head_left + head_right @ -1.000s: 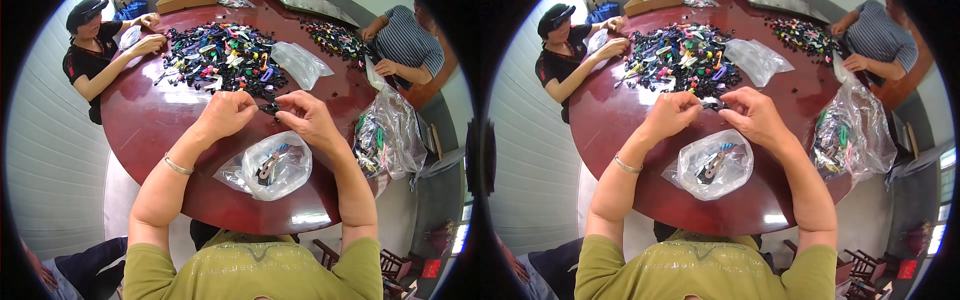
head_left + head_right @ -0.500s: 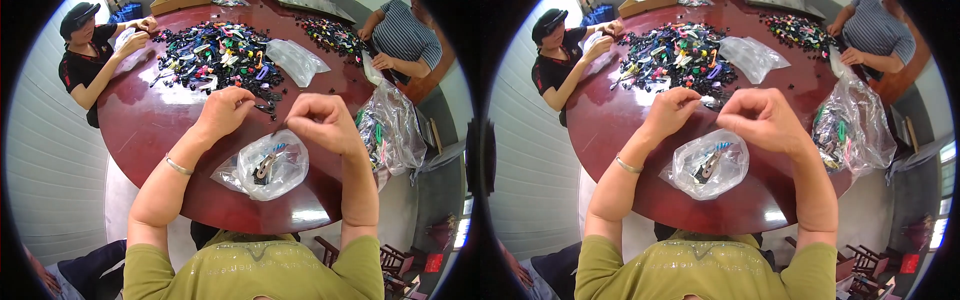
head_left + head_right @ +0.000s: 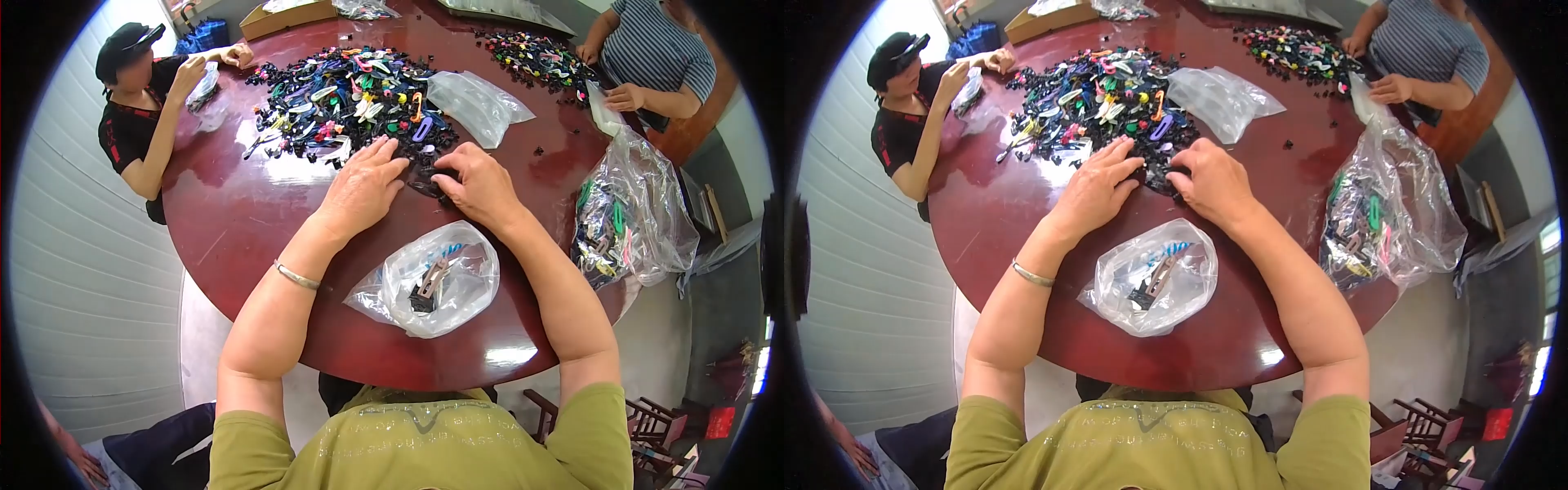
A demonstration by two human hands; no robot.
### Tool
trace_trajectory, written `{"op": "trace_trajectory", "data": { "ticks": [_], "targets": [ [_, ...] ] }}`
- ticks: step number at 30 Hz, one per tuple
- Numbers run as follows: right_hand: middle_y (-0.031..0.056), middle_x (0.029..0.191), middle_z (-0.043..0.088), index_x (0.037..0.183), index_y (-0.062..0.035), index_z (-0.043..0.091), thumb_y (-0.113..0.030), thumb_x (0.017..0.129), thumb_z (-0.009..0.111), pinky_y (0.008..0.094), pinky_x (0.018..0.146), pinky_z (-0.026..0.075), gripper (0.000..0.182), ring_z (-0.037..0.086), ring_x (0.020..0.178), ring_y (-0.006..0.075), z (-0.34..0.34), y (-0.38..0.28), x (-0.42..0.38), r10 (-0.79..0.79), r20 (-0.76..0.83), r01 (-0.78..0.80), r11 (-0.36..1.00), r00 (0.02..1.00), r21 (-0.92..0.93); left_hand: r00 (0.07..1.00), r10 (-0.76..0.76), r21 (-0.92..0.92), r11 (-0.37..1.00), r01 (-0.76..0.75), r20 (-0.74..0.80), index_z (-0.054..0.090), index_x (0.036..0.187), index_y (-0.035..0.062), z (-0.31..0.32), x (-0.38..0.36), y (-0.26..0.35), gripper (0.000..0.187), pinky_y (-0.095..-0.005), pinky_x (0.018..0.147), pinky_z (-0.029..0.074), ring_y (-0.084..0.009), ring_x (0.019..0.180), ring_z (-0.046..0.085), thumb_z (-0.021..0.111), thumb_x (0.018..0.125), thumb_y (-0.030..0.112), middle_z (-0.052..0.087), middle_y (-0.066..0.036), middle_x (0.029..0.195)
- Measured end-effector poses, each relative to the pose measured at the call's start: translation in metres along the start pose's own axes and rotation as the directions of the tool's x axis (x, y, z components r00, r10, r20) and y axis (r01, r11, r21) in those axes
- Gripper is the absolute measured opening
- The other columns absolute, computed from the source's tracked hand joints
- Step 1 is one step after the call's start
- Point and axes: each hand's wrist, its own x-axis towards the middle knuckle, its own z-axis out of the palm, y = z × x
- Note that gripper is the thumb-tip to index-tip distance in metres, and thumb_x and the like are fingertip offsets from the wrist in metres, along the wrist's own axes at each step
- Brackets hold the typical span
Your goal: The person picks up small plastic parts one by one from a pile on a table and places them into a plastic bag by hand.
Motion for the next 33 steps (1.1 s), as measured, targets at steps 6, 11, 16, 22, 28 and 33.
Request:
{"op": "trace_trajectory", "data": {
  "ticks": [6, 11, 16, 22, 28, 33],
  "targets": [
    [0.0066, 0.08, 0.063, 0.089, -0.0043, 0.069, -0.011, 0.078, 0.069, 0.0288, 0.067, 0.049, 0.014, 0.061, 0.07, 0.0167, -0.001, 0.007, -0.002, 0.027, 0.013, -0.028, 0.986, 1.0, 0.163, 0.999, -0.021, -0.234, 0.972, 0.014, -0.027, 0.064, 0.108, 0.0021, -0.009, -0.007, -0.003, 0.028, -0.0383, 0.1, 0.042, -0.0331, 0.119, 0.052, 0.064, 0.082, 0.009, 0.057, -0.018, 0.125],
    [0.0062, 0.076, 0.067, 0.092, -0.0029, 0.07, -0.013, 0.08, 0.067, 0.0283, 0.063, 0.048, 0.017, 0.06, 0.064, 0.0131, -0.01, 0.012, -0.001, 0.112, 0.028, -0.113, 0.904, 0.993, 0.413, 0.985, -0.124, -0.184, 0.978, 0.101, -0.117, 0.064, 0.107, 0.0016, -0.016, -0.005, -0.01, 0.026, -0.0398, 0.1, 0.04, -0.034, 0.114, 0.054, 0.063, 0.082, 0.012, 0.059, -0.018, 0.12],
    [-0.0026, 0.072, 0.063, 0.09, -0.0002, 0.069, -0.009, 0.084, 0.066, 0.0193, 0.057, 0.042, 0.011, 0.053, 0.064, 0.0026, -0.065, -0.02, -0.014, 0.031, 0.185, -0.149, 0.73, 0.982, 0.667, 0.958, -0.285, 0.022, 0.958, 0.286, -0.044, 0.044, 0.131, -0.0053, -0.002, -0.008, -0.019, 0.06, -0.0473, 0.11, 0.023, -0.0429, 0.131, 0.033, 0.052, 0.091, 0.039, 0.036, -0.034, 0.136],
    [0.0007, 0.082, 0.062, 0.09, 0.0025, 0.068, -0.003, 0.083, 0.065, 0.0193, 0.062, 0.042, 0.01, 0.055, 0.072, 0.0045, -0.066, -0.037, -0.019, -0.001, 0.198, -0.124, 0.779, 0.98, 0.615, 0.97, -0.235, 0.033, 0.972, 0.233, 0.064, 0.043, 0.133, -0.0034, 0.001, -0.009, -0.008, 0.055, -0.0459, 0.11, 0.024, -0.0442, 0.134, 0.028, 0.051, 0.093, 0.034, 0.03, -0.033, 0.142],
    [0.0056, 0.074, 0.059, 0.09, -0.0024, 0.07, -0.01, 0.076, 0.071, 0.0272, 0.06, 0.046, 0.016, 0.055, 0.063, 0.0133, -0.012, 0.008, -0.009, -0.03, 0.022, 0.026, 0.983, 0.999, 0.18, 0.993, -0.119, -0.165, 0.98, 0.115, -0.013, 0.042, 0.134, -0.0023, 0.008, -0.008, -0.012, 0.051, -0.0429, 0.111, 0.025, -0.0414, 0.134, 0.03, 0.051, 0.093, 0.027, 0.032, -0.03, 0.143],
    [0.0088, 0.08, 0.063, 0.081, -0.0059, 0.07, -0.019, 0.074, 0.07, 0.0368, 0.07, 0.05, 0.015, 0.063, 0.075, 0.0257, -0.008, 0.001, -0.008, 0.023, 0.088, -0.03, 0.996, 0.996, 0.078, 0.984, -0.18, -0.116, 0.977, 0.179, 0.002, 0.045, 0.133, -0.001, -0.001, -0.007, -0.011, 0.049, -0.043, 0.11, 0.027, -0.0413, 0.131, 0.035, 0.055, 0.091, 0.024, 0.037, -0.029, 0.14]
  ]
}}
